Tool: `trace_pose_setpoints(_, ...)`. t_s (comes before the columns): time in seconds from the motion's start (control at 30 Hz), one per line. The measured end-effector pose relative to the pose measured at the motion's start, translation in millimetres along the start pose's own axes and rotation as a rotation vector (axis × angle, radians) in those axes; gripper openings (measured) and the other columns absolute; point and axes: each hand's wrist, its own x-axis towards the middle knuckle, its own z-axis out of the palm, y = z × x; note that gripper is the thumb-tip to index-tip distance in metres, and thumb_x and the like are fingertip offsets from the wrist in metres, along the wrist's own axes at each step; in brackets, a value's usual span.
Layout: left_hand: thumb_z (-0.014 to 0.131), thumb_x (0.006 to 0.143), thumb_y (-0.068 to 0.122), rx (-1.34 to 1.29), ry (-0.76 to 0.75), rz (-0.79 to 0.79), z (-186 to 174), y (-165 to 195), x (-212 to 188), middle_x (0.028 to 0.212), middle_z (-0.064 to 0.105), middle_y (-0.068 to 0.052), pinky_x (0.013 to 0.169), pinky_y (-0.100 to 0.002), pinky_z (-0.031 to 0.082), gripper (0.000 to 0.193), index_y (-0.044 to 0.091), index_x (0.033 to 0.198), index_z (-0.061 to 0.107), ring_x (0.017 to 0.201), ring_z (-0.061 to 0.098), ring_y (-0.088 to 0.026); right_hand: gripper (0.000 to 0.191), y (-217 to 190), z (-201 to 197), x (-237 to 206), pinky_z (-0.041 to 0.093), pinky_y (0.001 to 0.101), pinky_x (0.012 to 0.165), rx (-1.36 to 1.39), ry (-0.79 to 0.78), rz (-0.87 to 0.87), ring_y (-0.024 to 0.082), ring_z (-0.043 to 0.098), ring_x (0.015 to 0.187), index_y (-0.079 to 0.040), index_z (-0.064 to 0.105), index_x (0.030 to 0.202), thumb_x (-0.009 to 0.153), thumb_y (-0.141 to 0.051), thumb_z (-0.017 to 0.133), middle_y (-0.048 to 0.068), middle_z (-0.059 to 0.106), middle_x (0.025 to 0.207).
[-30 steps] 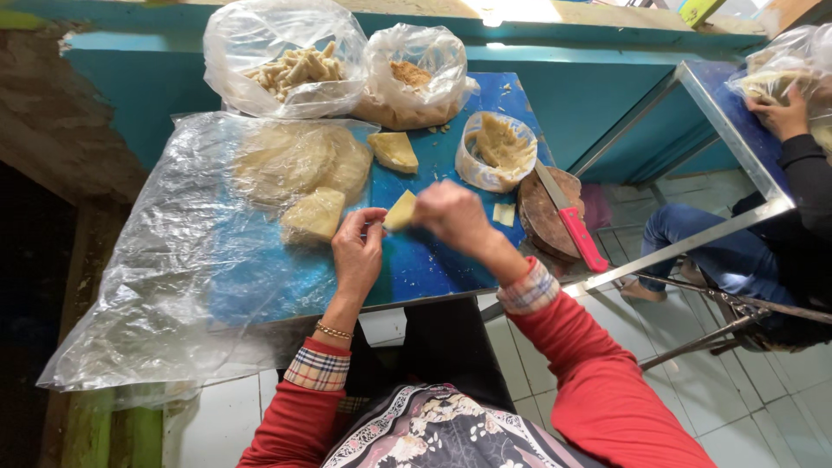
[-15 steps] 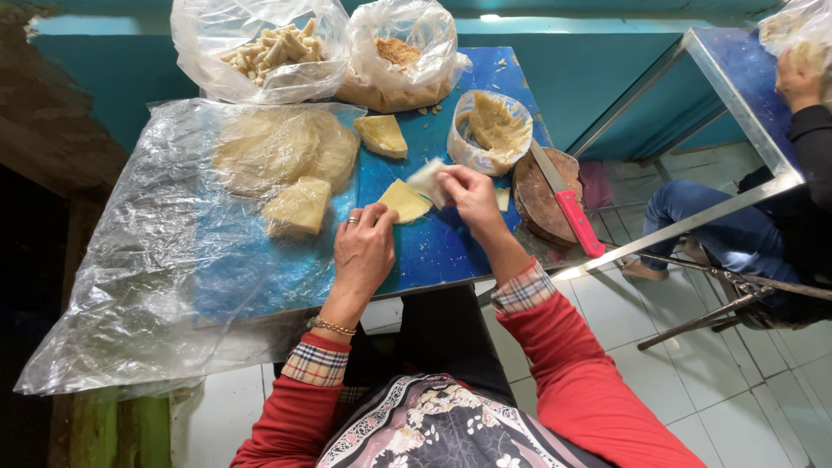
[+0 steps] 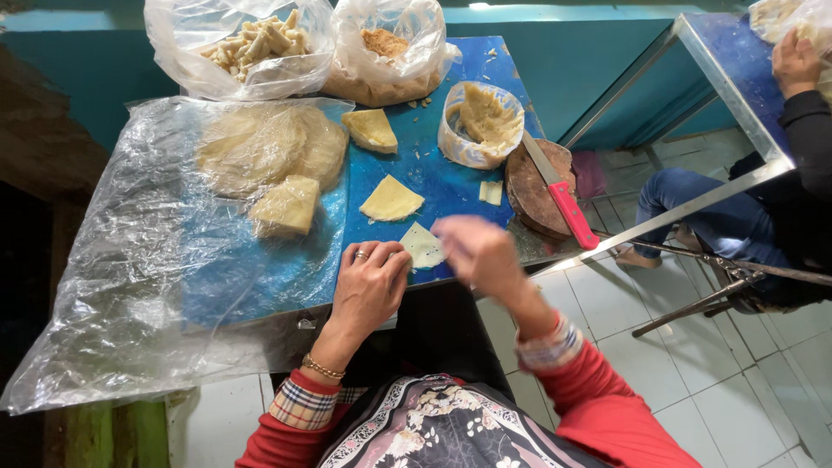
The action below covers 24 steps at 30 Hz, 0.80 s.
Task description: The person sits at a table and folds small square dough wrappers around a spoonful of filling, pinching the edges closed by hand and setting the finished pastry aside, repeating the process with wrappers and filling from plastic bags on the table.
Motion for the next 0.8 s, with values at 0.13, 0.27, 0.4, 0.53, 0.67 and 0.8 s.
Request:
trace_pose_setpoints(0.13,0.07,0.084,0.009,0.01,0.014,0.021,-4.4,1.2,-0.1,0.11,0.067,-0.002,0.094,-0.043,0.045,0.019,0.011,0.103,0.069,0.105,0.063,-0.025,0.048,96.7,-25.7,43.7,0.037,0.0541,0.106,-0.533,-0.018,0.113,0.034,0.051,0.128,-0.009,0.072,0.127,0.083,-0.025,0.082,0.012,0.061,0.137)
trace_pose_setpoints(0.27,0.071,0.084,0.009,0.008,0.026,0.019,-4.5,0.6,-0.1,0.11,0.068,-0.003,0.093,-0.043,0.045,0.019,0.011,0.103,0.069,0.104,0.063,-0.026,0.022,168.5,-14.1,72.2,0.014,0.073,0.108,-0.555,-0.291,0.195,0.037,0.034,0.141,-0.022,0.082,0.104,0.082,-0.028,0.08,0.012,0.047,0.151)
trace_pose_setpoints(0.4,0.071,0.085,0.01,0.016,0.025,0.015,-1.8,0.6,-0.9,0.11,0.068,-0.003,0.093,-0.042,0.046,0.017,0.011,0.102,0.069,0.104,0.063,-0.026,0.02,194.0,0.2,77.4,0.008,0.07,0.117,-0.522,-0.378,0.239,0.033,0.032,0.15,-0.024,0.082,0.099,0.08,-0.022,0.077,0.005,0.047,0.159)
trace_pose_setpoints(0.53,0.072,0.085,0.011,0.001,0.033,0.009,-0.7,-0.8,-2.4,0.11,0.069,-0.003,0.094,-0.043,0.046,0.016,0.01,0.101,0.069,0.104,0.063,-0.026,0.024,192.6,5.8,78.8,0.007,0.0688,0.119,-0.519,-0.42,0.236,0.032,0.032,0.15,-0.025,0.082,0.103,0.08,-0.025,0.078,0.004,0.046,0.159)
trace_pose_setpoints(0.67,0.072,0.086,0.011,0.0,0.035,0.013,-1.0,-0.9,-2.8,0.11,0.069,-0.004,0.094,-0.042,0.047,0.016,0.01,0.102,0.069,0.104,0.064,-0.026,0.023,190.2,4.3,90.0,0.004,0.0702,0.119,-0.465,-0.442,0.249,0.033,0.029,0.151,-0.025,0.083,0.101,0.079,-0.033,0.081,0.003,0.043,0.16)
trace_pose_setpoints(0.8,0.072,0.086,0.011,0.004,0.031,0.01,-2.1,0.3,-1.4,0.11,0.069,-0.004,0.094,-0.042,0.047,0.015,0.01,0.101,0.069,0.103,0.064,-0.026,0.041,198.6,5.2,105.5,0.001,0.0754,0.108,-0.354,-0.52,0.164,0.038,0.024,0.146,-0.025,0.081,0.11,0.071,-0.037,0.083,0.009,0.037,0.158)
